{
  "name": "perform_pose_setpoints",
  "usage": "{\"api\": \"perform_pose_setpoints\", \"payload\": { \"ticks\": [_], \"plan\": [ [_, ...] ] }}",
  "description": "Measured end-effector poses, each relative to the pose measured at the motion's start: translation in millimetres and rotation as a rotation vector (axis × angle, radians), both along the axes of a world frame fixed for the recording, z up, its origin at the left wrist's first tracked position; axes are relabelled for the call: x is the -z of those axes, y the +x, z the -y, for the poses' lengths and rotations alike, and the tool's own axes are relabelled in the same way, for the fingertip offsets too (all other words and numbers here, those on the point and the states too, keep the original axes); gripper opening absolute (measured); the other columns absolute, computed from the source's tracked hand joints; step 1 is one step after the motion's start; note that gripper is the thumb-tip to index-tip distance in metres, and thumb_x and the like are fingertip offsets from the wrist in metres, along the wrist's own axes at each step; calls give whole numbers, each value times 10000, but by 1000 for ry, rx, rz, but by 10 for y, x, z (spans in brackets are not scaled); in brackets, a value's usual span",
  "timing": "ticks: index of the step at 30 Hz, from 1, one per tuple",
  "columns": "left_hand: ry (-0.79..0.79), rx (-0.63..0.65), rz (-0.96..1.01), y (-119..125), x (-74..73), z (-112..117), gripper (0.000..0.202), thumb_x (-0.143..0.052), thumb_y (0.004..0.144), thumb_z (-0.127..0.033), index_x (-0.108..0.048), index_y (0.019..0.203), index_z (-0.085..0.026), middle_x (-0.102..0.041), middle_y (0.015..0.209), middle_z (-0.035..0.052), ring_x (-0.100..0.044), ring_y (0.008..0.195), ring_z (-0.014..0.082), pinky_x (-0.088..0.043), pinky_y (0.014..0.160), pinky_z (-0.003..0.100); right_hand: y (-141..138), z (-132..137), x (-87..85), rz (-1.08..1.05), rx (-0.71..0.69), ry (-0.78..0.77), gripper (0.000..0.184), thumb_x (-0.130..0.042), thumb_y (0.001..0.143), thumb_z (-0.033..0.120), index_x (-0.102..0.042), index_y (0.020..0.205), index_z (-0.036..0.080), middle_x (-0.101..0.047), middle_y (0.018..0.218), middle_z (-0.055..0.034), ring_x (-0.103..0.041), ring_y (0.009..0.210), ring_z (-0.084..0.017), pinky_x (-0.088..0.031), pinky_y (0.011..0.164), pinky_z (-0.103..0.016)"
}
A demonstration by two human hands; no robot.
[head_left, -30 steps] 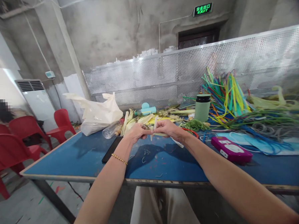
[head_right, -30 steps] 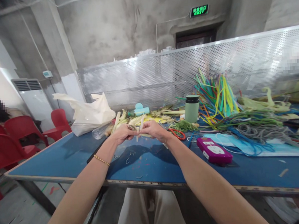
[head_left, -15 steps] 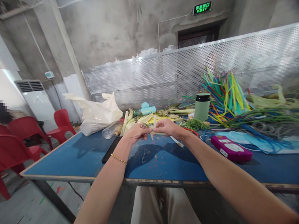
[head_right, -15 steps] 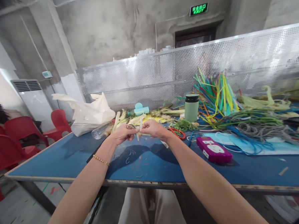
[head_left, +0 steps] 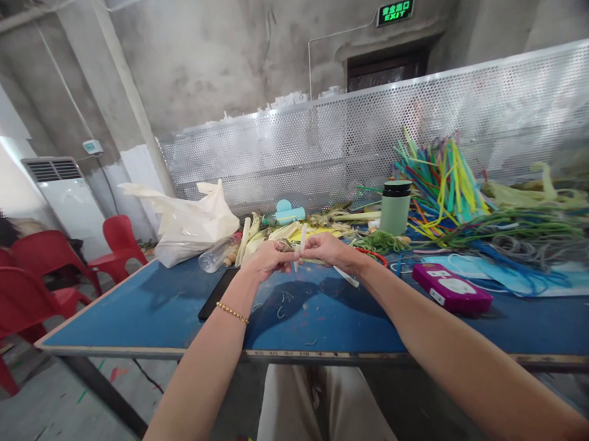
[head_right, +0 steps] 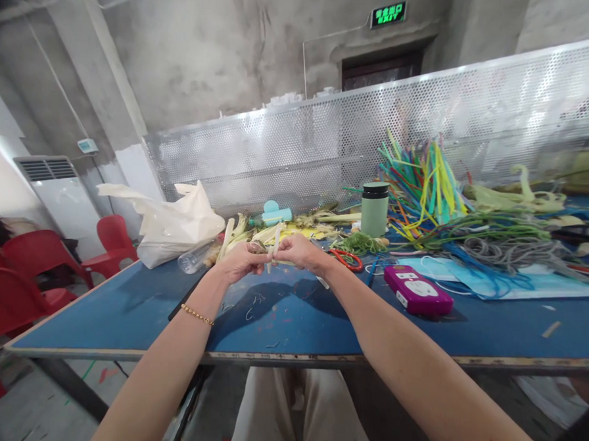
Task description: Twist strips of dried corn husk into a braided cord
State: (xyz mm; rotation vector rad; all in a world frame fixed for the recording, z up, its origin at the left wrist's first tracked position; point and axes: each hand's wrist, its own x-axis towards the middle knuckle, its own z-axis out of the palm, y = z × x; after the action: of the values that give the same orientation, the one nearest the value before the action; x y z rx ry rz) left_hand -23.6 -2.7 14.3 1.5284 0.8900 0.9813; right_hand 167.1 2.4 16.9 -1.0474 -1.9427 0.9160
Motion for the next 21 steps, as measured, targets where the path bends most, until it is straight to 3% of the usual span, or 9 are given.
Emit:
{"api": "perform_pose_setpoints", "payload": {
  "ticks": [4,8,12,17,21],
  "plan": [
    [9,-12,17,12,-7,5,386,-879,499,-288,-575,648,-104,-606,584,7,-505,392,76,-388,427,232,-22,24,-15,16,9,-1,334,-718,669,450,-554,658,160,-393,507,72,-276,405,-39,-191,373,-206],
    [11,-44,6,4,2,-12,368,-860,504,-250,-532,607,-120,-626,577,23,-515,392,84,-391,420,230,12,49,-64,35,-4,2,305,-683,702,446,-592,708,155,-448,547,53,-328,437,-51,-230,394,-202],
    [-1,-81,1,3,7,-28,367,-814,519,-191,-455,585,-156,-654,588,39,-518,393,86,-369,410,219,75,55,-133,79,45,30,287,-685,695,409,-579,641,148,-468,513,43,-361,445,-57,-272,419,-207],
    [-27,-144,23,2,9,-55,431,-778,528,-159,-350,565,-195,-642,572,45,-498,383,86,-348,416,232,146,62,-208,-73,-3,6,204,-704,685,313,-632,760,137,-595,565,-2,-489,495,-89,-389,490,-228],
    [-36,-140,49,-24,37,-102,457,-795,530,-153,-342,566,-204,-597,545,30,-507,420,100,-321,439,248,217,97,-277,-142,-82,-27,190,-693,698,273,-681,815,123,-664,630,-35,-526,532,-91,-418,527,-228]
  ]
}}
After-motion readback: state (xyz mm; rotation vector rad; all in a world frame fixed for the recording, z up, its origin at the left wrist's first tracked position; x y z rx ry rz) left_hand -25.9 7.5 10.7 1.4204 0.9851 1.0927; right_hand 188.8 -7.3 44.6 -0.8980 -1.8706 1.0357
